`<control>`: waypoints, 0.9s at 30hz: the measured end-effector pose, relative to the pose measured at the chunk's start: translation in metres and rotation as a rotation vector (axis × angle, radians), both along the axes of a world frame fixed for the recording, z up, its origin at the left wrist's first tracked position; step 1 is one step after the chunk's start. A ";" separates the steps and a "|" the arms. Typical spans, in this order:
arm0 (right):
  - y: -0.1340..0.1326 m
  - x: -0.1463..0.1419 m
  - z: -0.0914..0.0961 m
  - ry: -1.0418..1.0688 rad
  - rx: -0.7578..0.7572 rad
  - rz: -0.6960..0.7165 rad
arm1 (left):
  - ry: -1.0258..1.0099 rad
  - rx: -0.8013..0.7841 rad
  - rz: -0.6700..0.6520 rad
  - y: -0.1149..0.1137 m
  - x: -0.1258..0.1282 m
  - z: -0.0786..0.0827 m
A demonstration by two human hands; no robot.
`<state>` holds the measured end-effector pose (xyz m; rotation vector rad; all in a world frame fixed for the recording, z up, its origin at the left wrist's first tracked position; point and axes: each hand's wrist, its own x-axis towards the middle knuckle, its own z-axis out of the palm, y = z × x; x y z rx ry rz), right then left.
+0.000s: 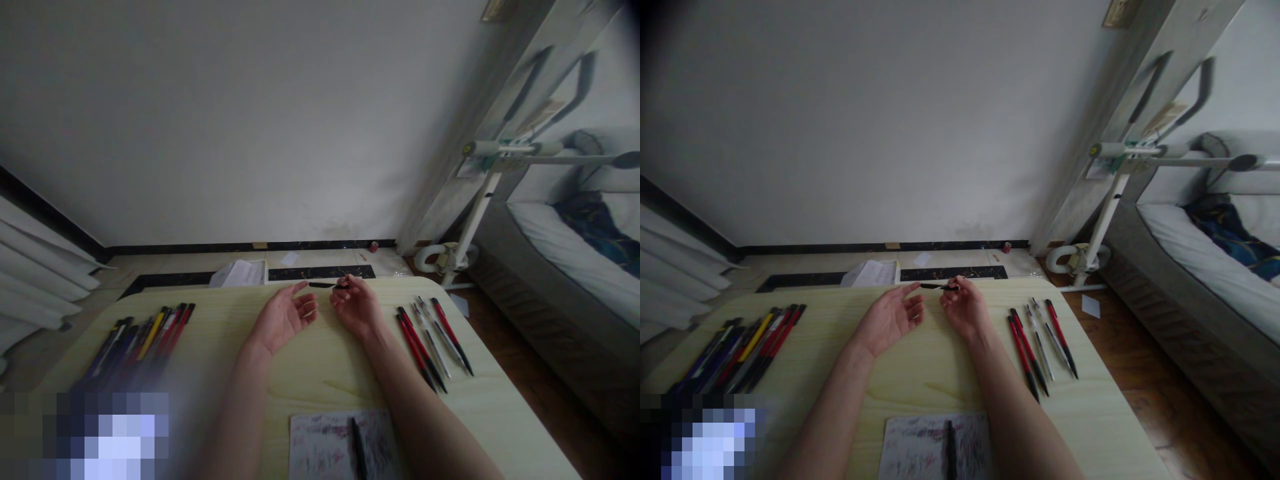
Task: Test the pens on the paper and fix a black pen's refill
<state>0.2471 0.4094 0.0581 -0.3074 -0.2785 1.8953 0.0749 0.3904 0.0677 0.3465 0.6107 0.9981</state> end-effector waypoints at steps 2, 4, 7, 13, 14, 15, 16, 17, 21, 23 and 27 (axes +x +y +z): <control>0.000 0.000 0.000 0.001 0.006 0.002 | -0.005 -0.004 0.015 0.000 0.000 -0.001; 0.000 0.000 0.000 0.001 0.004 0.002 | -0.011 -0.001 0.021 0.000 0.000 -0.001; 0.000 0.000 0.000 0.002 -0.001 0.003 | -0.016 0.007 0.016 0.000 0.000 -0.002; 0.000 0.000 0.000 -0.011 -0.004 0.003 | -0.011 0.029 -0.056 0.000 0.000 -0.003; 0.000 0.000 0.000 -0.012 -0.003 -0.001 | -0.009 0.026 -0.042 0.000 0.000 -0.003; 0.000 -0.001 0.001 -0.012 -0.002 -0.004 | -0.007 0.022 -0.027 0.000 0.000 -0.004; 0.000 -0.001 0.000 -0.011 -0.001 -0.005 | -0.006 0.018 -0.012 0.000 -0.001 -0.004; -0.001 -0.001 0.000 -0.009 -0.001 -0.005 | -0.006 0.014 -0.002 0.001 -0.001 -0.004; -0.001 0.000 0.000 0.005 -0.005 -0.001 | -0.008 0.007 0.019 0.000 -0.001 -0.004; 0.000 0.000 -0.001 0.005 -0.004 0.000 | -0.009 0.005 0.023 0.000 0.000 -0.003; 0.000 -0.001 -0.001 -0.003 -0.002 0.006 | -0.001 0.004 -0.005 -0.001 0.001 -0.002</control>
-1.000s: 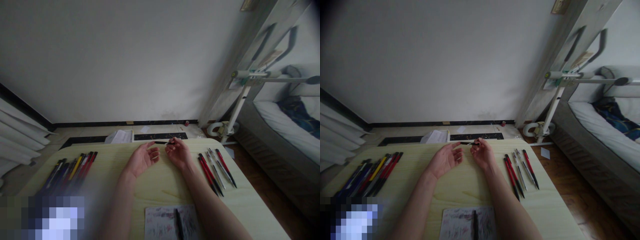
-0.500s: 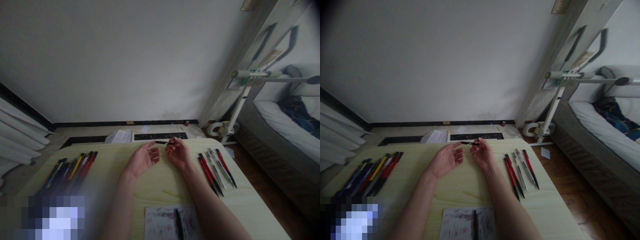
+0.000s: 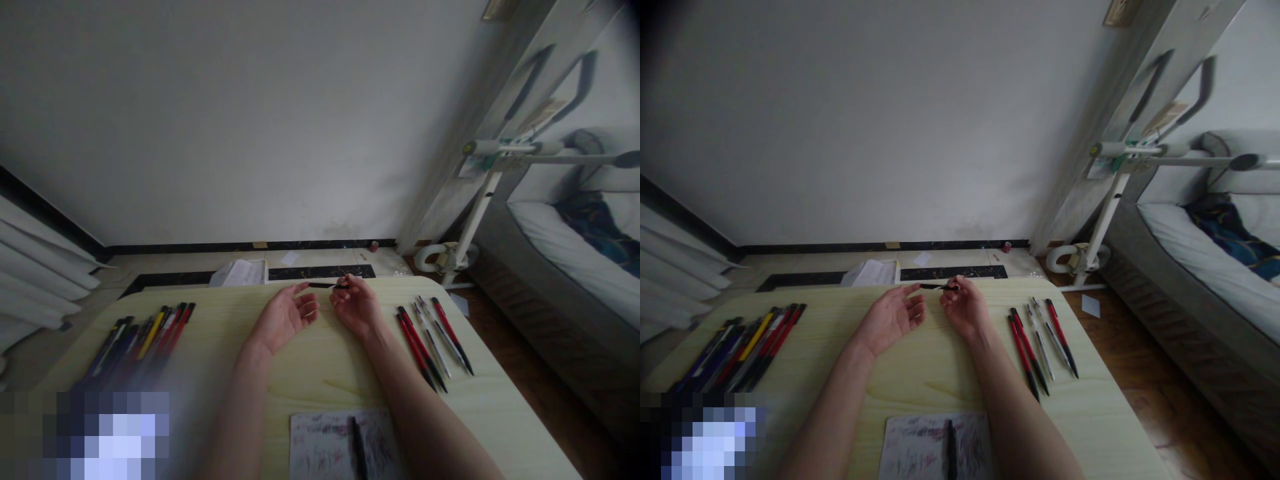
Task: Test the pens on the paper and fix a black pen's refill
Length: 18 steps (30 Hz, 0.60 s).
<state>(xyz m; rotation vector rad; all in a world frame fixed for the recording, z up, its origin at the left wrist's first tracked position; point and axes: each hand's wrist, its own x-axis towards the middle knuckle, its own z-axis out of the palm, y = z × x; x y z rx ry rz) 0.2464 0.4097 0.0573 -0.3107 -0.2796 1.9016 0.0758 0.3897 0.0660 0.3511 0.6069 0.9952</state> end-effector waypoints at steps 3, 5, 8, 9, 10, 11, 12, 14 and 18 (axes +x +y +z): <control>0.000 0.000 0.000 0.001 0.010 -0.001 | 0.006 -0.001 -0.009 0.001 0.000 0.000; -0.001 0.000 0.001 0.000 0.009 0.001 | 0.001 0.006 0.008 0.001 -0.001 -0.001; -0.001 0.000 0.001 -0.010 -0.004 -0.005 | -0.007 0.009 0.025 0.001 -0.001 -0.002; -0.001 0.000 0.001 -0.015 -0.007 -0.009 | -0.008 0.005 0.025 0.001 -0.001 -0.002; -0.001 0.000 0.001 -0.020 -0.008 -0.015 | -0.010 0.003 0.025 0.001 -0.001 -0.002; -0.001 0.000 0.001 -0.023 -0.009 -0.019 | -0.011 0.001 0.025 0.001 -0.001 -0.001; -0.001 0.000 0.001 -0.026 -0.010 -0.019 | -0.013 -0.001 0.029 0.001 -0.001 -0.001; -0.001 0.000 0.001 -0.023 -0.011 -0.016 | -0.010 -0.002 0.040 0.001 0.000 0.000; -0.001 -0.001 0.001 -0.009 -0.005 -0.012 | -0.001 -0.003 0.053 0.001 0.000 0.001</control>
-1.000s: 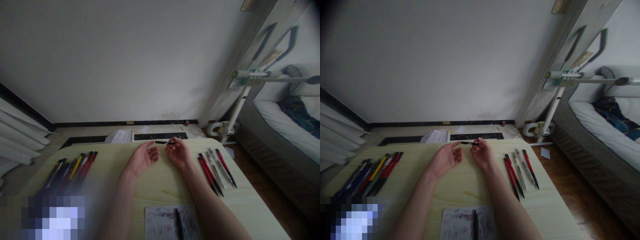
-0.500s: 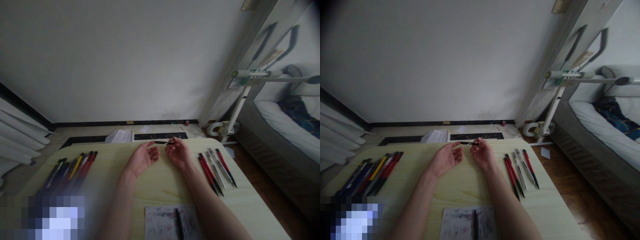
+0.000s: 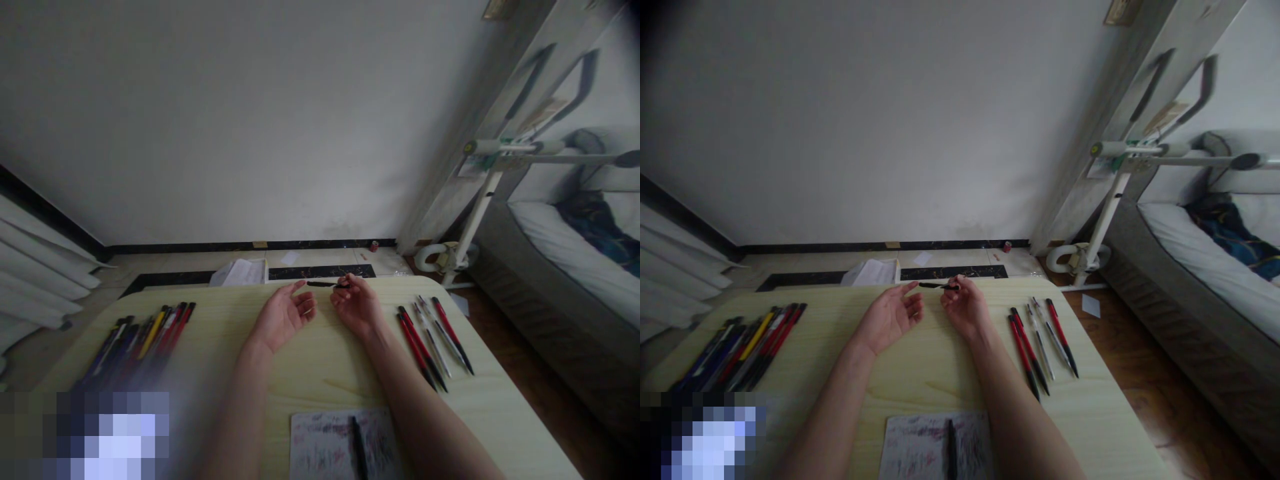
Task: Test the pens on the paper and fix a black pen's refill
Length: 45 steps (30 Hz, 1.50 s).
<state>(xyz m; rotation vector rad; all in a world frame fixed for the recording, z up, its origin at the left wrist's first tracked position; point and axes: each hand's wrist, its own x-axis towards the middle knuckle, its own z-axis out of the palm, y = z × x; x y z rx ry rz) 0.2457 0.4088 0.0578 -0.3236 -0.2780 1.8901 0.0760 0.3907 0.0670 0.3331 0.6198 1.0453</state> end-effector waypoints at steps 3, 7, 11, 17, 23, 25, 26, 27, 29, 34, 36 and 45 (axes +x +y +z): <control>0.000 0.000 0.001 0.001 0.009 0.003 | -0.001 0.004 -0.032 0.000 -0.001 -0.001; -0.001 -0.001 0.002 -0.017 0.002 0.000 | -0.001 0.011 -0.051 0.000 -0.001 -0.002; 0.000 -0.001 0.001 -0.020 -0.004 -0.008 | 0.010 0.002 -0.020 0.000 -0.001 -0.001; 0.000 -0.001 0.001 -0.024 -0.013 -0.012 | 0.002 0.002 -0.011 0.000 -0.001 -0.001; -0.001 -0.001 0.002 -0.009 -0.008 0.002 | 0.013 0.008 -0.020 0.000 -0.001 -0.002; -0.001 -0.001 0.002 -0.008 -0.006 -0.002 | 0.012 0.011 -0.025 0.000 0.000 -0.001; 0.000 0.000 0.002 -0.009 -0.004 -0.005 | 0.015 0.011 -0.026 0.000 0.000 -0.001; 0.000 0.000 0.002 -0.010 -0.004 -0.006 | 0.017 0.011 -0.026 0.000 0.000 0.000; 0.000 0.000 0.002 -0.015 -0.004 -0.007 | 0.017 0.009 -0.021 0.000 0.000 0.000; -0.001 0.000 0.002 -0.026 -0.009 -0.009 | 0.002 -0.016 0.001 0.000 0.000 0.000; -0.001 0.000 0.002 -0.027 -0.007 -0.009 | 0.001 -0.016 -0.011 0.000 0.000 0.000; 0.000 -0.001 0.000 -0.011 0.010 0.005 | 0.008 0.006 -0.024 0.000 0.000 0.000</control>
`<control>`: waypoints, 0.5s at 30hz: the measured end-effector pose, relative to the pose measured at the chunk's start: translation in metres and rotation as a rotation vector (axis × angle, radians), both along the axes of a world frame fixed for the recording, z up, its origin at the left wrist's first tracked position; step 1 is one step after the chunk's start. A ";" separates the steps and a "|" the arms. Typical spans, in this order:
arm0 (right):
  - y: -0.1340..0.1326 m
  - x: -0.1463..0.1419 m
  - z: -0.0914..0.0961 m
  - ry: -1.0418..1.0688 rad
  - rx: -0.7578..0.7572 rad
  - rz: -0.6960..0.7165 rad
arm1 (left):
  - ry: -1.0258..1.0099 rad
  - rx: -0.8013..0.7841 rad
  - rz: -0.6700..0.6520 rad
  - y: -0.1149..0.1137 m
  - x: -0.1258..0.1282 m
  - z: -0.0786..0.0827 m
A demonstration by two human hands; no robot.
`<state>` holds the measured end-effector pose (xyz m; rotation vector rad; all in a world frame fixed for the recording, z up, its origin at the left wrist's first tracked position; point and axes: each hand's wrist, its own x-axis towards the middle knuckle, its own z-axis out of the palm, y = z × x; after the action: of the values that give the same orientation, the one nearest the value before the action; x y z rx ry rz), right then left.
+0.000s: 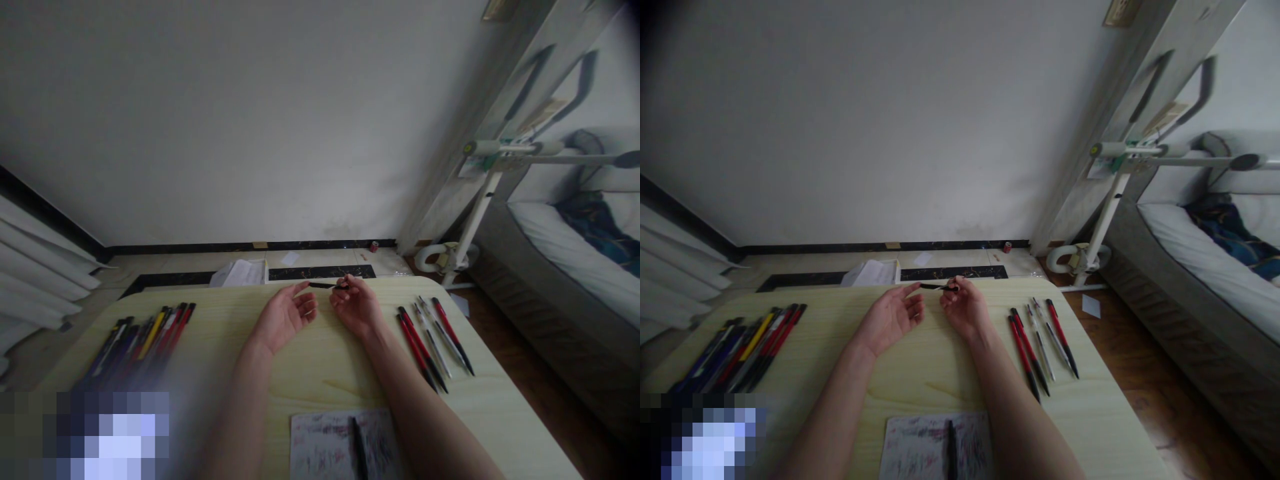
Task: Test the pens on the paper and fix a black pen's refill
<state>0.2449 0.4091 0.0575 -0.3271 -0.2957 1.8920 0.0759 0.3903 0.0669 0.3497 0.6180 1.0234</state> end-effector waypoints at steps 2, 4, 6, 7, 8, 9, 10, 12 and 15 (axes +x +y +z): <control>0.000 0.000 0.000 -0.003 -0.004 -0.003 | -0.003 0.004 0.007 0.000 0.000 0.000; 0.000 0.000 0.000 -0.002 -0.007 -0.001 | -0.003 0.003 0.016 0.000 0.000 -0.001; 0.001 0.000 -0.001 0.004 -0.005 0.003 | 0.001 -0.002 0.027 0.000 0.000 0.000; 0.001 0.000 -0.001 0.006 -0.004 0.004 | 0.003 -0.005 0.031 0.000 0.001 0.000; 0.001 0.000 -0.001 0.007 -0.003 0.003 | 0.002 -0.005 0.034 0.000 0.001 0.000; 0.001 0.000 -0.001 0.007 -0.003 0.002 | 0.000 -0.005 0.035 0.000 0.001 0.000; 0.001 0.000 -0.001 0.008 -0.004 0.001 | -0.002 -0.003 0.036 0.000 0.001 0.000; 0.000 0.000 0.000 0.011 -0.003 0.005 | -0.005 -0.002 0.038 0.001 0.001 0.000; 0.000 0.001 0.000 0.016 0.000 0.013 | -0.006 0.000 0.039 0.001 0.001 -0.001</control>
<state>0.2457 0.4094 0.0577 -0.3104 -0.2881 1.9066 0.0766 0.3912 0.0660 0.3353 0.6219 1.0614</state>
